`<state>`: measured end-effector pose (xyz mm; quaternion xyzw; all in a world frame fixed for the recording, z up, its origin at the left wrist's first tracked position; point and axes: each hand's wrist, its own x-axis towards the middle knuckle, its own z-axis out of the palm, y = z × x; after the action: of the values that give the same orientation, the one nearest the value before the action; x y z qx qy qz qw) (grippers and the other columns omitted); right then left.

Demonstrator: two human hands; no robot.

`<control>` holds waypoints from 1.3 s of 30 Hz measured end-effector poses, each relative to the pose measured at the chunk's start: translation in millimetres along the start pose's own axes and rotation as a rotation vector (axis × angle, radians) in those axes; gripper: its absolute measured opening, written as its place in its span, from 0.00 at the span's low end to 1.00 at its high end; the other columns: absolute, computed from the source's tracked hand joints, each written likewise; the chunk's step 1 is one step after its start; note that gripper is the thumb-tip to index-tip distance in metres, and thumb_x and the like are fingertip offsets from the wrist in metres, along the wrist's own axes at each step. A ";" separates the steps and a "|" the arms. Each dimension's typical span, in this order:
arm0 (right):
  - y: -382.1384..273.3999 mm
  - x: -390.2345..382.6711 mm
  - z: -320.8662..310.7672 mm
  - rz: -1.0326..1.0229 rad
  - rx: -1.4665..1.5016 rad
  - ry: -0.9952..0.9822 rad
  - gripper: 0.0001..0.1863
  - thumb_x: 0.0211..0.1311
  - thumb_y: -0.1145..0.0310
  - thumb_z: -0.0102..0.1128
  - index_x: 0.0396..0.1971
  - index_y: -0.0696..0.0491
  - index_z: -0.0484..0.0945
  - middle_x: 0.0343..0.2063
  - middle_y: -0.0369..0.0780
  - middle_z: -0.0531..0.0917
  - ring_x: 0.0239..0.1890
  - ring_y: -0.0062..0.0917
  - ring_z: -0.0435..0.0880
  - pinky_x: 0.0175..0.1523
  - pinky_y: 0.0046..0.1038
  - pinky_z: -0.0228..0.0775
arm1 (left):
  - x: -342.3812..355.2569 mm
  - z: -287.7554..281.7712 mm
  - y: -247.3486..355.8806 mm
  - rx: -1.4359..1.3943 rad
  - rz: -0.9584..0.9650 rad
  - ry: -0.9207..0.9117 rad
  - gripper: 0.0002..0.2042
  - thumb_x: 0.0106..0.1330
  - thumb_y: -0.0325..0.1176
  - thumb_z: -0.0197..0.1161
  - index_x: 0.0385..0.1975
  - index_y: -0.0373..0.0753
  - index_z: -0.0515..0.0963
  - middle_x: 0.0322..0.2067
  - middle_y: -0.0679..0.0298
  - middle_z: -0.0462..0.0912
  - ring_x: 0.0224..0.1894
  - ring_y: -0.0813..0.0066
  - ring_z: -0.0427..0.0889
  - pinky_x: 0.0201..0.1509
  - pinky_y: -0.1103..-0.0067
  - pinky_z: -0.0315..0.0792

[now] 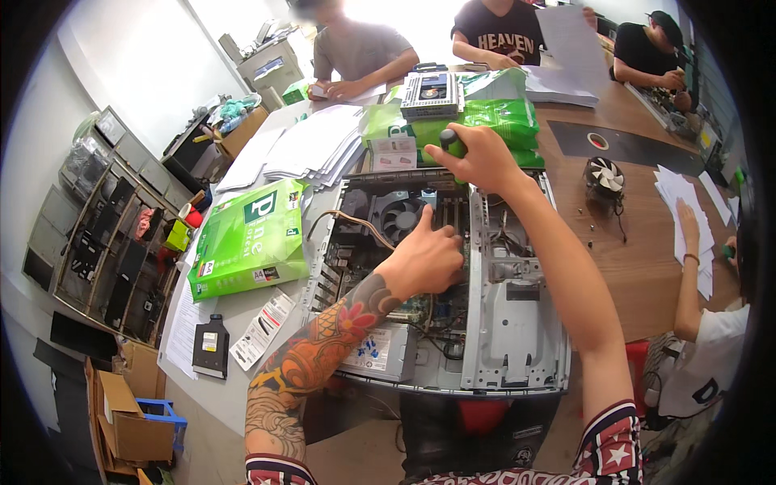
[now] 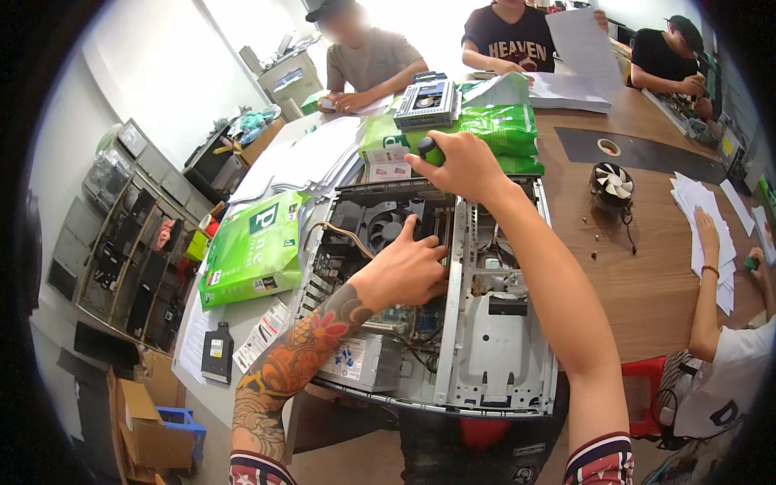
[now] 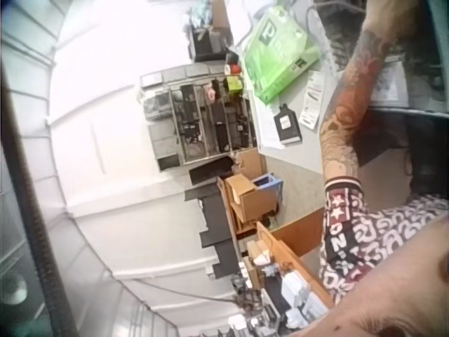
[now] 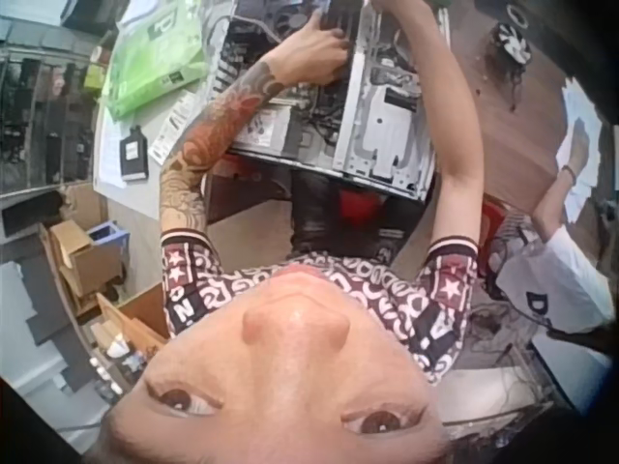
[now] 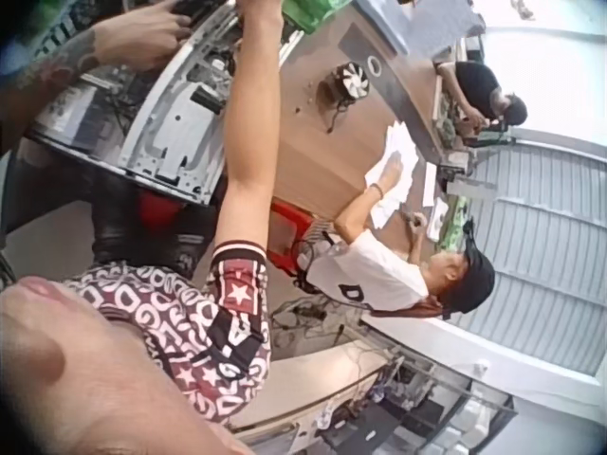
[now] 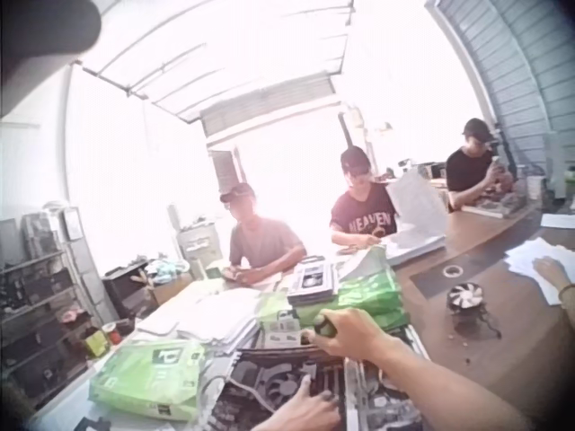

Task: The person works on the internal components of an open computer tower using a screwdriver and by hand, touching the motherboard and cables.

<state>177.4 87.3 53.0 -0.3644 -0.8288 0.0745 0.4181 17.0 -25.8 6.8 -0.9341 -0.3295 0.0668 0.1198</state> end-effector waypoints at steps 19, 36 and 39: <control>3.4 -1.3 4.9 -0.025 0.001 0.030 0.29 0.59 0.46 0.65 0.40 0.62 0.84 0.24 0.51 0.85 0.31 0.46 0.87 0.42 0.40 0.79 | -0.5 -1.6 -2.0 -0.055 -0.003 -0.004 0.11 0.64 0.41 0.61 0.30 0.42 0.85 0.35 0.66 0.82 0.47 0.67 0.79 0.67 0.37 0.53; 6.5 -0.9 9.9 -0.073 0.039 0.083 0.25 0.59 0.49 0.68 0.32 0.62 0.82 0.16 0.47 0.81 0.21 0.41 0.83 0.32 0.35 0.74 | 0.4 -4.2 -2.1 -0.083 -0.011 -0.024 0.11 0.63 0.43 0.63 0.34 0.44 0.86 0.33 0.67 0.83 0.48 0.67 0.79 0.67 0.38 0.53; 5.8 -1.7 9.4 -0.051 0.035 0.081 0.26 0.59 0.49 0.68 0.32 0.62 0.82 0.17 0.48 0.82 0.22 0.42 0.83 0.33 0.36 0.75 | 0.2 -6.3 -2.9 -0.081 -0.010 -0.039 0.10 0.63 0.42 0.63 0.35 0.44 0.85 0.35 0.66 0.83 0.48 0.67 0.79 0.67 0.37 0.52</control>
<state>174.2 92.1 43.5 -0.3386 -0.8186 0.0637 0.4595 16.7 -24.6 13.6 -0.9350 -0.3390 0.0709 0.0761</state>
